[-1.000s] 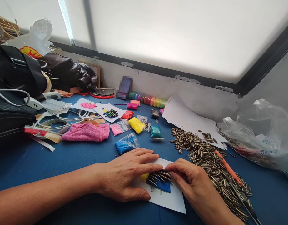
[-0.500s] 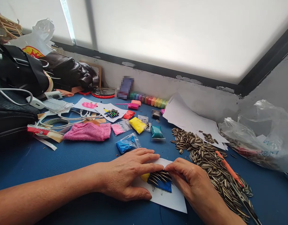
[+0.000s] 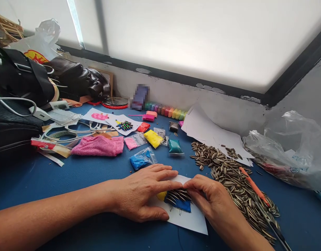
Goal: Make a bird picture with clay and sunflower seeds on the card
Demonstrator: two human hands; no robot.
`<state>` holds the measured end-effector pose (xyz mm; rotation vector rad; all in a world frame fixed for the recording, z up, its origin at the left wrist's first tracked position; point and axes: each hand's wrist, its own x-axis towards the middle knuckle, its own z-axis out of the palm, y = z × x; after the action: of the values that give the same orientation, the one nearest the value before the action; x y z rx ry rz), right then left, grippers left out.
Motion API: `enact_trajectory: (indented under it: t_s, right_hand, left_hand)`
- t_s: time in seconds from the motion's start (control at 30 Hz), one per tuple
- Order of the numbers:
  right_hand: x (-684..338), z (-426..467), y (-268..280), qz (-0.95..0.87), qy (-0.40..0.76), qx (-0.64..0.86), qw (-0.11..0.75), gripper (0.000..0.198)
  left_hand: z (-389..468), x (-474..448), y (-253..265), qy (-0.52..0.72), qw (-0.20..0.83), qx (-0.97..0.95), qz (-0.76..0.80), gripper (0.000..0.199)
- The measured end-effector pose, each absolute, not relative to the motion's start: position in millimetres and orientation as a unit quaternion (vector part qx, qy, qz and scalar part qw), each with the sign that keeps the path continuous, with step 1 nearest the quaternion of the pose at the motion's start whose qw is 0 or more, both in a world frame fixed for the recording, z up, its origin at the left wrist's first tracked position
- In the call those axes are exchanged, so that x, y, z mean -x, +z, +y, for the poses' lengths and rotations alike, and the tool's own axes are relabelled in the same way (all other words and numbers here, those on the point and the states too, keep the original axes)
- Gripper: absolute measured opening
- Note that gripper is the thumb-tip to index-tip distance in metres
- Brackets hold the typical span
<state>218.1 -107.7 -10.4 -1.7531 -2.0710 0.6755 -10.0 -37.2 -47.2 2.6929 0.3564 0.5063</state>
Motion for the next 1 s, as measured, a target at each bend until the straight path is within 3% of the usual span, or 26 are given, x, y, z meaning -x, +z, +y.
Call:
enact_trajectory:
  t_s: [1.0]
  right_hand:
    - [-225.4,-106.7,-11.3,-0.700,0.224,0.637,0.231,0.027]
  left_hand:
    - [-36.7,9.6,-46.4,0.196,0.203,-0.952,0.118,0.073]
